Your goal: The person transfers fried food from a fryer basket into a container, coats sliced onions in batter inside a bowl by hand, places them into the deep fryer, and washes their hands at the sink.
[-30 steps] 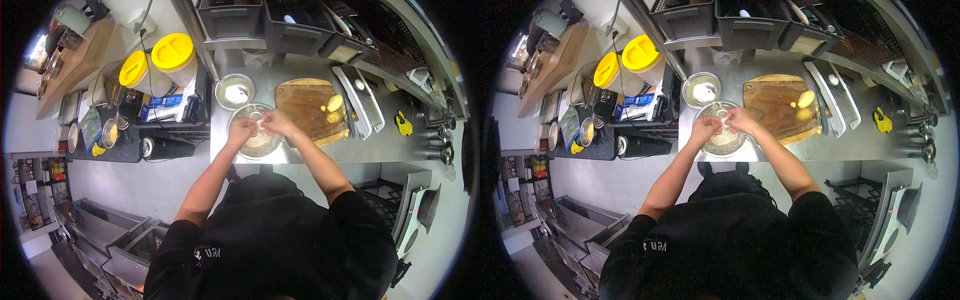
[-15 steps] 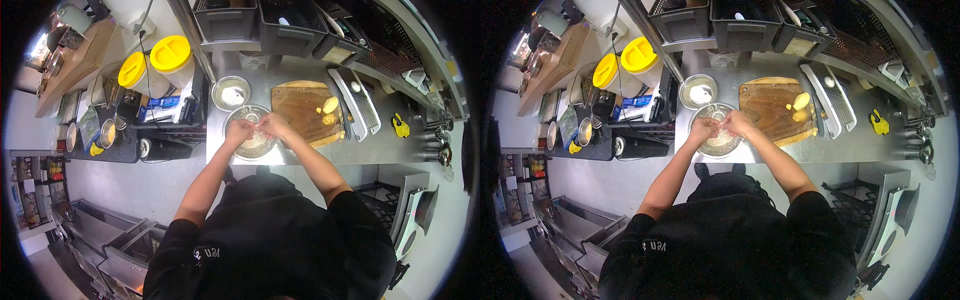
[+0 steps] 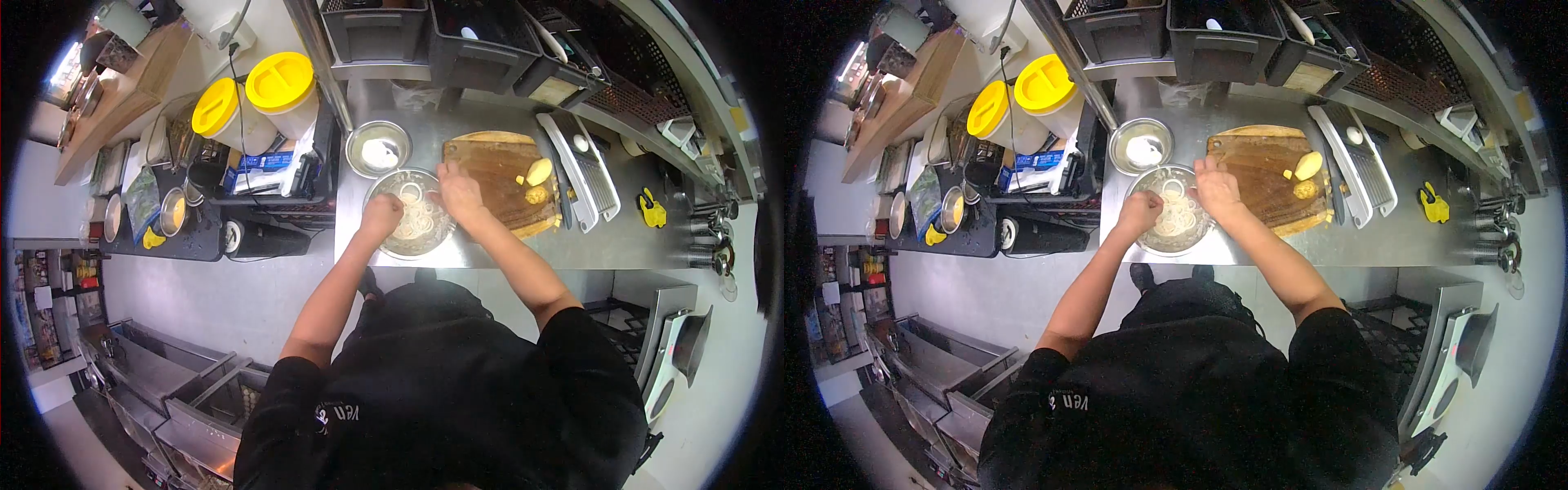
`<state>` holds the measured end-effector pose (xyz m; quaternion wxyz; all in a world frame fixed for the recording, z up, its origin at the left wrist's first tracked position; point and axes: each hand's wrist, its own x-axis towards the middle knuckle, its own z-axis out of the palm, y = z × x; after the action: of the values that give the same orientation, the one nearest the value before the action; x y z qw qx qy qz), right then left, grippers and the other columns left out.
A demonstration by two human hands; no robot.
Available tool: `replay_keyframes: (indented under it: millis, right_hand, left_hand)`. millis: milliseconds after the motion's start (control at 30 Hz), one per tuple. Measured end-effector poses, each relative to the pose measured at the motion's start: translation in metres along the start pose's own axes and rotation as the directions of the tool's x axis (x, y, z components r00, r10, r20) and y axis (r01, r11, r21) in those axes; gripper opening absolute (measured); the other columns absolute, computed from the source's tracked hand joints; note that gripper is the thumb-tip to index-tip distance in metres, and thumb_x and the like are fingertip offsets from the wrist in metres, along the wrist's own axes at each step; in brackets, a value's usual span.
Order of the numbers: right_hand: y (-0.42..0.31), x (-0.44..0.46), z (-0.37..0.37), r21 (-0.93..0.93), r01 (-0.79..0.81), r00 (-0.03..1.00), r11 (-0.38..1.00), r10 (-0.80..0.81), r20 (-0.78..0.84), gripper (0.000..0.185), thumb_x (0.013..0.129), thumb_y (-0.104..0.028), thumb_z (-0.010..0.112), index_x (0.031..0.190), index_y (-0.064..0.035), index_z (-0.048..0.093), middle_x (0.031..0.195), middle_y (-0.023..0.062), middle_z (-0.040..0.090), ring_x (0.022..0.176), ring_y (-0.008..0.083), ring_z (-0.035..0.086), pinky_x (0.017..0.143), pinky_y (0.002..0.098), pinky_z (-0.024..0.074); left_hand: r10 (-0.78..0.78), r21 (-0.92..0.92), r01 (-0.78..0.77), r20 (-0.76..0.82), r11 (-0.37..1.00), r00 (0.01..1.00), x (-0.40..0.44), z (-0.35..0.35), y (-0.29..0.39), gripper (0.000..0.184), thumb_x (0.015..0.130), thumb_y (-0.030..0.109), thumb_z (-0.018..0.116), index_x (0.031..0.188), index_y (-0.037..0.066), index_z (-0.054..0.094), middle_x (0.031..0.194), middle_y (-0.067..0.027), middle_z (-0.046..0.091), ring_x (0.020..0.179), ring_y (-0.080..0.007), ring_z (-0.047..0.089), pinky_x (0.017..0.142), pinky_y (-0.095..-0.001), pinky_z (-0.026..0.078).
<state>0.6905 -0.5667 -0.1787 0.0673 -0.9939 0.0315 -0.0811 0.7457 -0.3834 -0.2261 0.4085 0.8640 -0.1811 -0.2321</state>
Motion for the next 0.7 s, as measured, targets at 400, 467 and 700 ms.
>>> replay_keyframes:
  millis: [400,467,700]
  right_hand:
    - [-0.004,0.003,-0.008,-0.072,0.02,0.968,0.997,-0.001,0.249,0.02,0.077,-0.007,0.051,0.093,0.0006,0.059,0.089,0.0175,0.061,0.078,0.03,0.065,0.067,0.0358,0.0535]
    - [-0.005,0.0,-0.011,0.014,-0.029,0.973,0.999,0.025,0.229,0.018,0.076,-0.006,0.052,0.09,0.0007,0.059,0.083,0.0208,0.062,0.077,0.0326,0.064,0.068,0.0389,0.0526]
    - [-0.006,0.002,0.018,0.114,0.01,0.978,0.993,-0.033,0.207,0.016,0.076,-0.007,0.052,0.081,-0.0033,0.066,0.078,0.0191,0.064,0.075,0.0346,0.064,0.064,0.0427,0.0513]
  left_hand:
    - [0.314,0.386,-0.232,-0.166,0.893,0.935,0.024,0.009,-0.013,0.021,0.079,0.008,0.045,0.072,-0.002,0.062,0.073,-0.025,0.061,0.071,-0.0388,0.062,0.065,-0.0464,0.051]
    - [0.285,0.413,-0.209,-0.133,0.886,0.949,0.022,0.007,-0.012,0.021,0.08,0.009,0.045,0.074,-0.002,0.062,0.075,-0.0259,0.061,0.072,-0.0386,0.062,0.066,-0.0463,0.051]
    - [0.246,0.52,-0.157,-0.107,0.84,0.963,0.003,-0.005,0.001,0.019,0.079,0.007,0.046,0.077,0.0,0.064,0.078,-0.0242,0.062,0.075,-0.0361,0.064,0.067,-0.0434,0.052]
